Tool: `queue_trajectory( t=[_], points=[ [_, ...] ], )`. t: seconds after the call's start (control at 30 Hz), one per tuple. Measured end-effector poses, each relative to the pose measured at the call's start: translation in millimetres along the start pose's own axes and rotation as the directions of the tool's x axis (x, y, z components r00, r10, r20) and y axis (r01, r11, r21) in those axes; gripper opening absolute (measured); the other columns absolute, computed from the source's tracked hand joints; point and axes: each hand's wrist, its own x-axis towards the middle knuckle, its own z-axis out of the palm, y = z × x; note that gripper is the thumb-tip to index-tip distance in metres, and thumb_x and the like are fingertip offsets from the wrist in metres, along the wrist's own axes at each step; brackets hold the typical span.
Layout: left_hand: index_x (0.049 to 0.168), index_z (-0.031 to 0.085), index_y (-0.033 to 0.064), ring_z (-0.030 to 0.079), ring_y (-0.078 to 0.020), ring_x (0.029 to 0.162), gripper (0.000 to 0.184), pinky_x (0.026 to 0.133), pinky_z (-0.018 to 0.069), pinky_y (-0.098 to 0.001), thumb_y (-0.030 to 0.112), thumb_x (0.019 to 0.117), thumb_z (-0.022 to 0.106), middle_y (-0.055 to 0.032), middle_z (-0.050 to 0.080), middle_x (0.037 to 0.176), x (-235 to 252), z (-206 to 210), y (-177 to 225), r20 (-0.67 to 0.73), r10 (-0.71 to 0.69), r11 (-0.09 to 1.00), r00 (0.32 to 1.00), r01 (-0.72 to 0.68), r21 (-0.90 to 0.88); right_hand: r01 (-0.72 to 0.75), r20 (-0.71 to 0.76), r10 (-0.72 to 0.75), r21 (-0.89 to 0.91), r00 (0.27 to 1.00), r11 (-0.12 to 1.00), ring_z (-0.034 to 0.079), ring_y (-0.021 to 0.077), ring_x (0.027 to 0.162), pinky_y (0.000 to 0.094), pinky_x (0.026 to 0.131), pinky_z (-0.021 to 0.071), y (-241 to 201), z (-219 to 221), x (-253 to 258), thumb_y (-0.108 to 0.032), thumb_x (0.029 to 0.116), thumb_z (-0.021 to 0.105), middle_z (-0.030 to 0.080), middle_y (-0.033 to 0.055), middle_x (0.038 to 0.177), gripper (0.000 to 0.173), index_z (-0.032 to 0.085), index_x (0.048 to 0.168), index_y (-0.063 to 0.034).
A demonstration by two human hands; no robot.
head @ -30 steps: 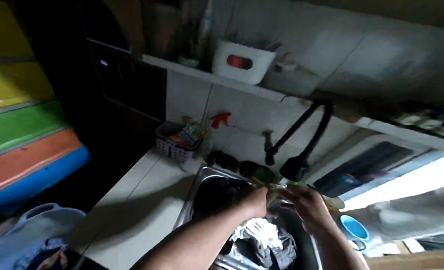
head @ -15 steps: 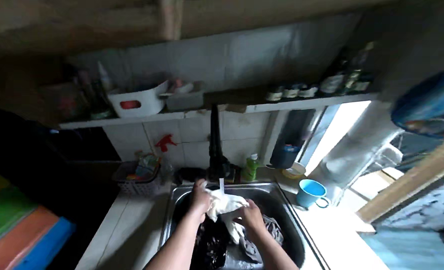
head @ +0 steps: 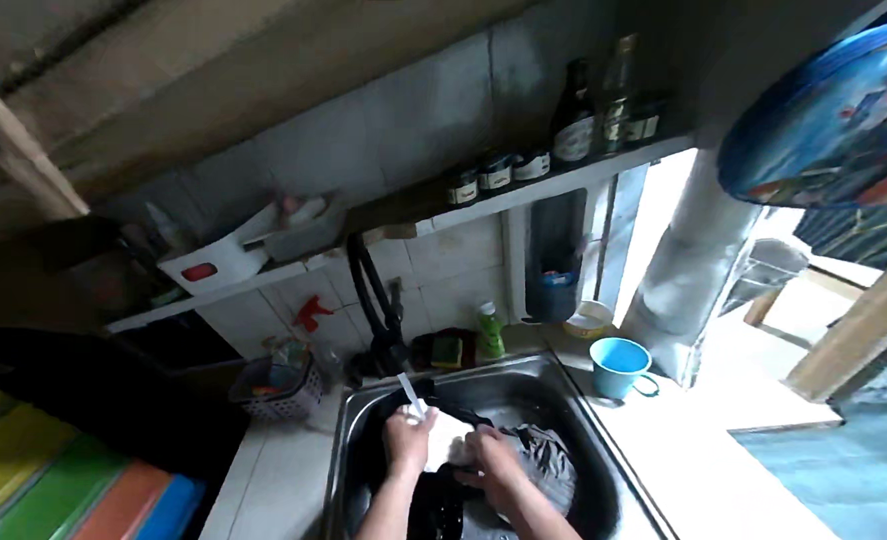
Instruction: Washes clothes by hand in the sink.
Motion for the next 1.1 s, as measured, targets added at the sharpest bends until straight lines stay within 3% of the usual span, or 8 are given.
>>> queue_trajectory(
  t=[0.17, 0.33, 0.47, 0.6, 0.73, 0.9, 1.0, 1.1],
  points=[
    [0.096, 0.076, 0.0043, 0.071, -0.0221, 0.089, 0.040, 0.089, 0.0567, -0.0465, 0.044, 0.0946, 0.071, -0.0110, 0.074, 0.090, -26, 6, 16, 0.105, 0.195, 0.973, 0.975, -0.206, 0.105, -0.235, 0.272, 0.131, 0.393, 0.953, 0.889, 0.069, 0.0305, 0.096, 0.0524, 0.079, 0.0583, 9, 12, 4, -0.057, 0.1051, 0.039, 0.068, 0.0160, 0.111, 0.055, 0.056, 0.131, -0.0116],
    [0.121, 0.065, -0.0006, 0.071, -0.0284, 0.092, 0.049, 0.083, 0.0606, -0.0483, 0.045, 0.1028, 0.060, -0.0184, 0.072, 0.102, -16, 11, -1, 0.130, -0.173, 0.836, 0.976, 0.215, -0.504, 0.204, 0.088, -0.246, 0.334, 0.965, 0.920, 0.073, 0.0284, 0.091, 0.0467, 0.079, 0.0627, 16, 43, 15, -0.008, 0.0994, 0.062, 0.071, 0.0197, 0.108, 0.038, 0.051, 0.135, -0.0001],
    [0.122, 0.061, 0.0080, 0.069, -0.0274, 0.093, 0.050, 0.081, 0.0583, -0.0492, 0.051, 0.1081, 0.038, -0.0140, 0.070, 0.104, -16, -5, 0, 0.392, -0.314, 0.647, 0.865, 0.497, -0.578, 0.422, 0.206, -0.423, 0.052, 0.883, 0.905, 0.070, 0.0213, 0.084, 0.0412, 0.076, 0.0603, 10, 41, 16, -0.011, 0.0791, 0.072, 0.071, 0.0124, 0.093, 0.031, 0.066, 0.107, 0.0003],
    [0.111, 0.068, -0.0020, 0.068, -0.0255, 0.091, 0.033, 0.084, 0.0568, -0.0456, 0.029, 0.0999, 0.068, -0.0163, 0.070, 0.098, 3, -7, 0, 0.072, -0.112, 0.991, 0.991, 0.116, -0.060, 0.468, 0.299, -0.409, -0.162, 0.862, 0.869, 0.059, 0.0249, 0.118, 0.0427, 0.099, 0.0526, 15, 27, 25, -0.016, 0.0771, 0.075, 0.059, 0.0156, 0.131, 0.048, 0.065, 0.122, -0.0013],
    [0.109, 0.074, 0.0058, 0.070, -0.0275, 0.100, 0.051, 0.096, 0.0541, -0.0517, 0.054, 0.0918, 0.070, -0.0133, 0.073, 0.101, 3, -19, 35, 0.208, 0.148, 0.844, 0.967, -0.233, 0.483, 0.007, 0.587, -0.102, 0.162, 0.803, 0.987, 0.066, 0.0413, 0.111, 0.0619, 0.081, 0.0603, 21, 4, 15, -0.002, 0.0774, 0.067, 0.056, 0.0220, 0.136, 0.103, 0.014, 0.162, -0.0259],
    [0.107, 0.072, 0.0028, 0.064, -0.0207, 0.109, 0.049, 0.100, 0.0519, -0.0400, 0.048, 0.0880, 0.073, -0.0109, 0.069, 0.110, 8, -26, 26, 0.424, 0.416, 0.852, 0.805, -0.508, 0.129, 0.158, 0.697, -0.100, -0.019, 0.710, 0.987, 0.070, 0.0197, 0.081, 0.0386, 0.071, 0.0612, 29, 17, 15, -0.004, 0.0737, 0.083, 0.071, 0.0093, 0.100, 0.055, 0.058, 0.123, -0.0021],
    [0.149, 0.052, 0.0048, 0.050, -0.0199, 0.141, 0.079, 0.120, 0.0412, -0.0417, 0.060, 0.0935, 0.061, -0.0110, 0.055, 0.151, 12, -40, 8, 0.498, 0.544, 0.799, 0.675, -0.599, -0.060, 0.256, 0.631, -0.146, -0.086, 0.762, 0.963, 0.063, 0.0150, 0.066, 0.0326, 0.059, 0.0550, 29, 27, 15, -0.005, 0.0720, 0.082, 0.068, 0.0069, 0.089, 0.051, 0.061, 0.118, -0.0040],
    [0.146, 0.059, 0.0171, 0.053, -0.0164, 0.138, 0.075, 0.118, 0.0411, -0.0422, 0.070, 0.0936, 0.051, -0.0036, 0.060, 0.147, 3, -59, -9, 0.490, 0.523, 0.726, 0.697, -0.666, 0.172, 0.276, 0.582, -0.162, -0.111, 0.796, 0.955, 0.067, 0.0158, 0.077, 0.0349, 0.067, 0.0577, 27, 35, 7, -0.011, 0.0727, 0.087, 0.070, 0.0083, 0.096, 0.057, 0.060, 0.123, -0.0035]
  ],
)
